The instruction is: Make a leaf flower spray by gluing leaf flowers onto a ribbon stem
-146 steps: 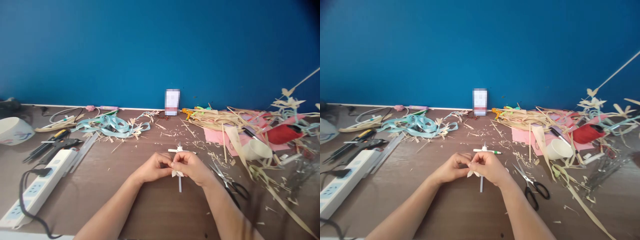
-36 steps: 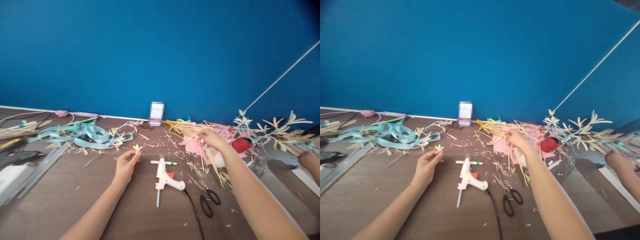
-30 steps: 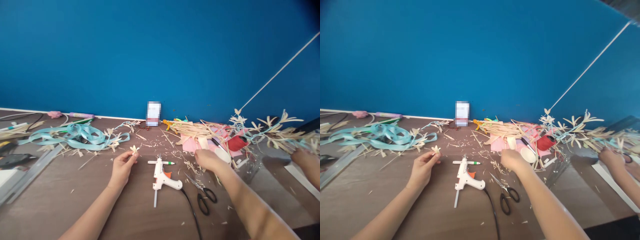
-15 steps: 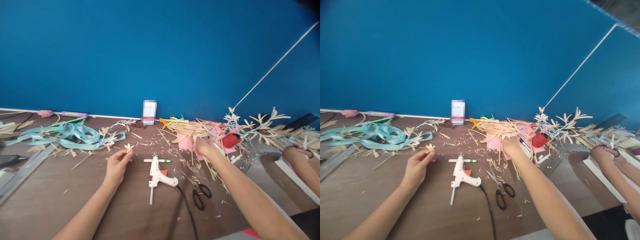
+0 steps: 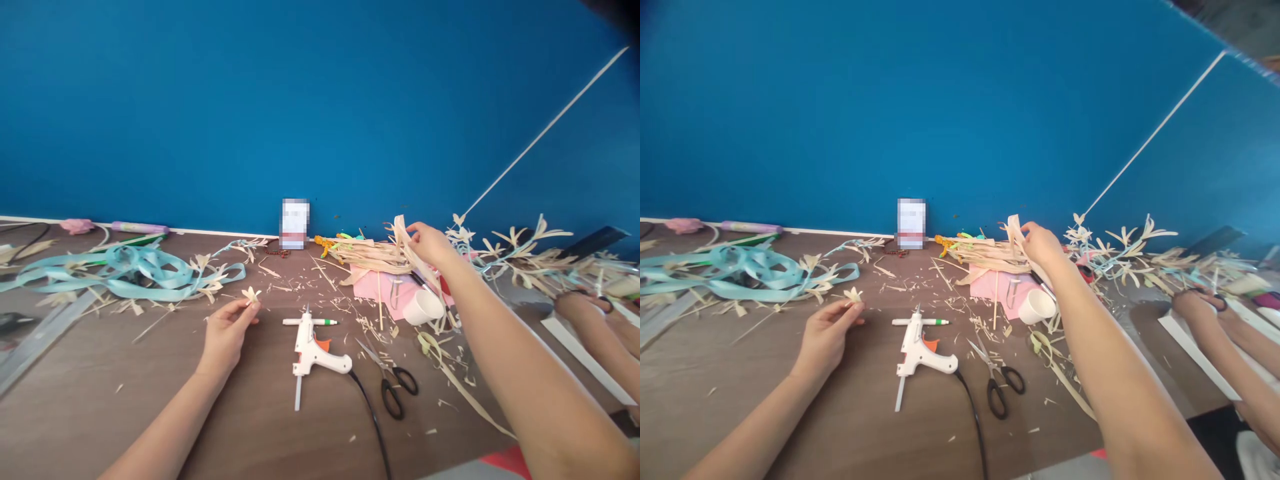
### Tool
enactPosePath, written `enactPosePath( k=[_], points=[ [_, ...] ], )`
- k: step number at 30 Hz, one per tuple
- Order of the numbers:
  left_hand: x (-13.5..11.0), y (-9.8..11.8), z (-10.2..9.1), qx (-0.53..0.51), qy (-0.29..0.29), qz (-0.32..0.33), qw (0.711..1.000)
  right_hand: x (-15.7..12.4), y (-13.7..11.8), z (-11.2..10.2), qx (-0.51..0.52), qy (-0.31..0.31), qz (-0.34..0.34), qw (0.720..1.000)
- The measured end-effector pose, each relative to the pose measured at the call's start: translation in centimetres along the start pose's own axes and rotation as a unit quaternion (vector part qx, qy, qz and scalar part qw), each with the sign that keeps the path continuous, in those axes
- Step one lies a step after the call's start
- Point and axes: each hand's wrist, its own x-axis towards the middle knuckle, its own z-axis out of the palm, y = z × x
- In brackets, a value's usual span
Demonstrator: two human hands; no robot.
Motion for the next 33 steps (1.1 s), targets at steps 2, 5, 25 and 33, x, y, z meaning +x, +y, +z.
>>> enactPosePath(
  k=[2, 5, 25, 33],
  points=[
    [0.0, 0.0, 0.0, 0.004, 0.002, 0.007, 1.0, 0.3, -0.1, 0.7, -0.012, 0.007, -0.004, 1.0],
    [0.1, -0.1, -0.1, 0.013, -0.003, 0.016, 1.0, 0.3, -0.1, 2.2, -0.035, -0.004, 0.006, 0.999],
    [-0.1, 0.0, 0.0, 0.017, -0.037, 0.011, 0.999, -0.2, -1.6, 6.8, -0.082, -0.276, 0.054, 0.956],
    [-0.3, -0.1, 0.2, 0.034, -0.06, 0.03, 0.997, -0.6, -3.8, 5.8, -0.054, -0.279, 0.085, 0.955]
  ],
)
